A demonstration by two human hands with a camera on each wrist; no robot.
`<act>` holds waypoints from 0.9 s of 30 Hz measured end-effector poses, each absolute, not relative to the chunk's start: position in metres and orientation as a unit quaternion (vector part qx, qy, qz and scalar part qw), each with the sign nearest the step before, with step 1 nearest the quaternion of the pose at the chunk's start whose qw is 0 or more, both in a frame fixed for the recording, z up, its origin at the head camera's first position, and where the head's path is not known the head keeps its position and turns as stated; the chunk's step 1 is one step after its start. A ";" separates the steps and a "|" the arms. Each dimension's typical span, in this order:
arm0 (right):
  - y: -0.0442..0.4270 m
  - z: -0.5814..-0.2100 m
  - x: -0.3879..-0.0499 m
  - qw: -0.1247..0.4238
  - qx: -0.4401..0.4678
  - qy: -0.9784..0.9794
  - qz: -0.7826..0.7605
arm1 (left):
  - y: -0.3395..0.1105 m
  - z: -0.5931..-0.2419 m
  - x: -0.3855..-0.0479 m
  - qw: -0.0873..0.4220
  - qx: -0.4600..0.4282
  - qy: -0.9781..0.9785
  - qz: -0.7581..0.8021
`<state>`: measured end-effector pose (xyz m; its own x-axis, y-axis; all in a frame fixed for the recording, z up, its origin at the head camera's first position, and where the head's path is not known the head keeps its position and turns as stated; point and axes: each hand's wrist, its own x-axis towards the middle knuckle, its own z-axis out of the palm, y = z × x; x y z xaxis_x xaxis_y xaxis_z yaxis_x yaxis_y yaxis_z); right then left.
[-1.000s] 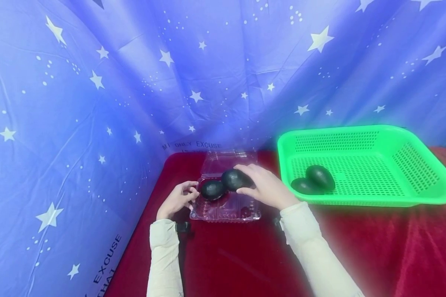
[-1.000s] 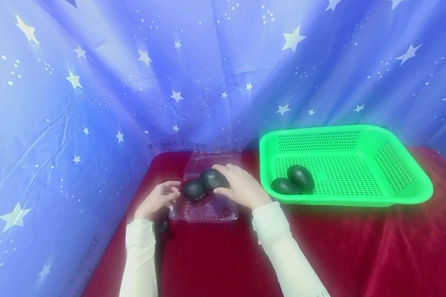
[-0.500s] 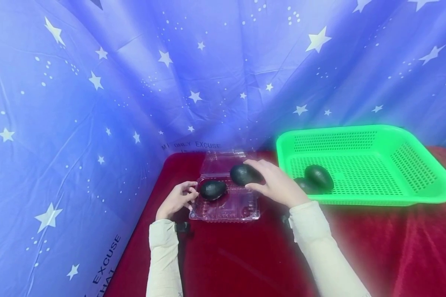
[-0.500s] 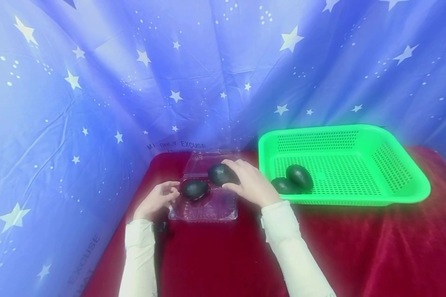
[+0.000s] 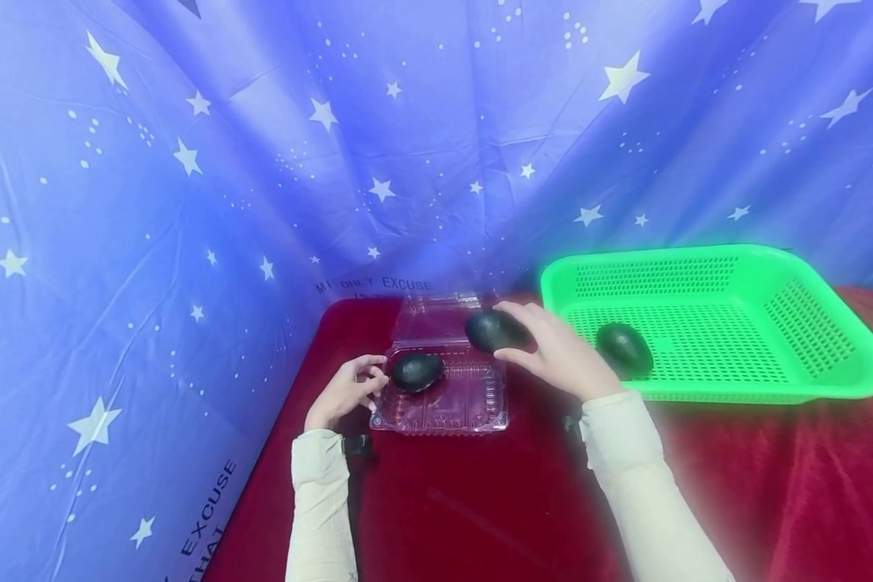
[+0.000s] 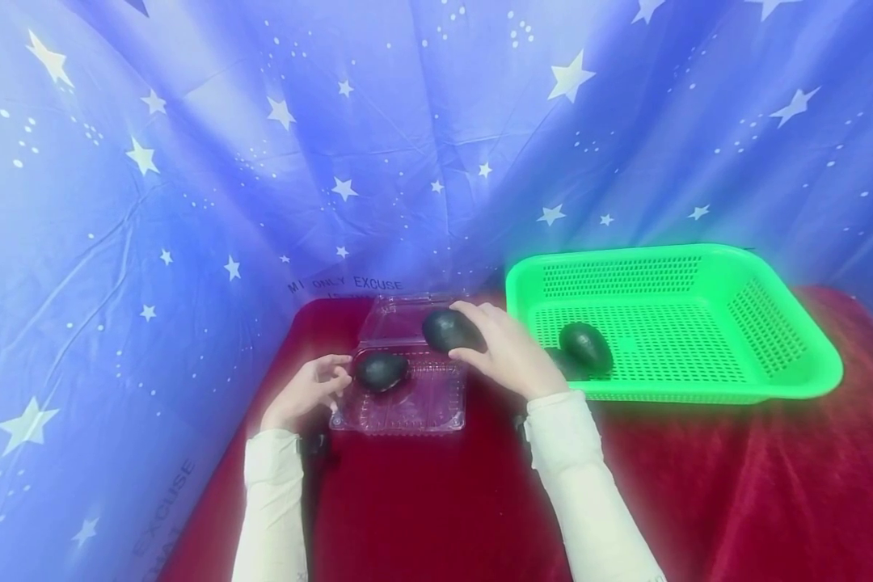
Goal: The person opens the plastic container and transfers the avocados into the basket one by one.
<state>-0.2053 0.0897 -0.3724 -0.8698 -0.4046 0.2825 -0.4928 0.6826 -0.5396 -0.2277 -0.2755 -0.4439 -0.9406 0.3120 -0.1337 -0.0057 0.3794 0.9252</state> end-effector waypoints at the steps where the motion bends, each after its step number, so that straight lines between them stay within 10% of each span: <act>1: 0.092 -0.372 -0.205 0.072 0.242 -0.914 0.316 | -0.276 -0.444 -0.227 0.145 0.094 0.818 0.549; 27: 0.136 -0.376 -0.209 0.082 0.194 -0.919 0.333 | -0.276 -0.444 -0.228 0.145 0.087 0.817 0.552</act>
